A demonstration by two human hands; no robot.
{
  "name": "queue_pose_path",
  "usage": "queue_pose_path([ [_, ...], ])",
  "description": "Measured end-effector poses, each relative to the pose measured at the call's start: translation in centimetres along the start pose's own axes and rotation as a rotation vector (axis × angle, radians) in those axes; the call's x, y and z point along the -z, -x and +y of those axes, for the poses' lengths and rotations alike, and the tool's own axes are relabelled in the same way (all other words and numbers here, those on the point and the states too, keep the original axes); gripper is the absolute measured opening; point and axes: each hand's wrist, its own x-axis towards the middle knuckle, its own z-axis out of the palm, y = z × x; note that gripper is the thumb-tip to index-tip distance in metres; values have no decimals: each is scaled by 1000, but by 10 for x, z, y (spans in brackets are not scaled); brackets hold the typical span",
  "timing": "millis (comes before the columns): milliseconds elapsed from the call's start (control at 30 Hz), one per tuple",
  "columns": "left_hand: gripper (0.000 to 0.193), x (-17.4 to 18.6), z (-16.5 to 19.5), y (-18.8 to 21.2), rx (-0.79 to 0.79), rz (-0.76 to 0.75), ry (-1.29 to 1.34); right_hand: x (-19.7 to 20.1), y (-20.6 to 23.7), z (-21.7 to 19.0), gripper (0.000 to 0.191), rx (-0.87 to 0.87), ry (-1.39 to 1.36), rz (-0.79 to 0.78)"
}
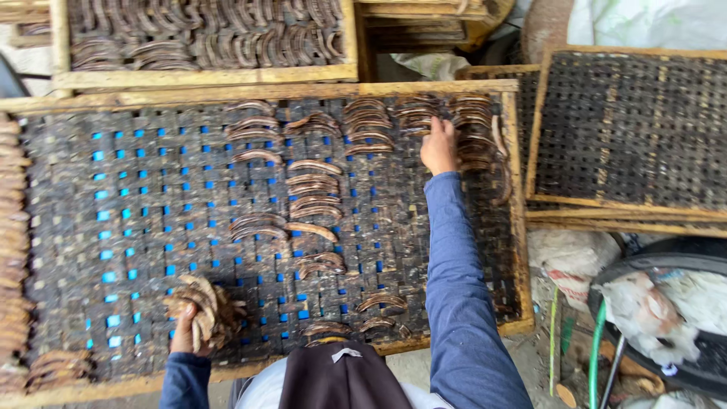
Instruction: The person picks up dried banana slices from a woven bamboo drying tray and arranges them in neat rows across the tray, gathering loose pieces in one hand and placing them one at a time. They reposition the tray and continue filling empty sections with slices.
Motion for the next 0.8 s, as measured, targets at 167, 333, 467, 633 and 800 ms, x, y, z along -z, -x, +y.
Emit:
queue_pose_path([
  [167,53,10,10,-2,59,13,66,-11,61,-45,22,121,-303,525],
  [333,51,27,23,7,31,-106,92,-28,220,-151,17,157,-596,231],
  [467,48,49,37,17,76,-237,134,-53,369,-258,31,235,-769,-226],
  [633,48,88,57,45,190,-363,152,-87,497,-381,51,549,-661,-418],
  [800,51,160,100,91,241,-373,194,-102,612,-480,51,716,-427,-440],
])
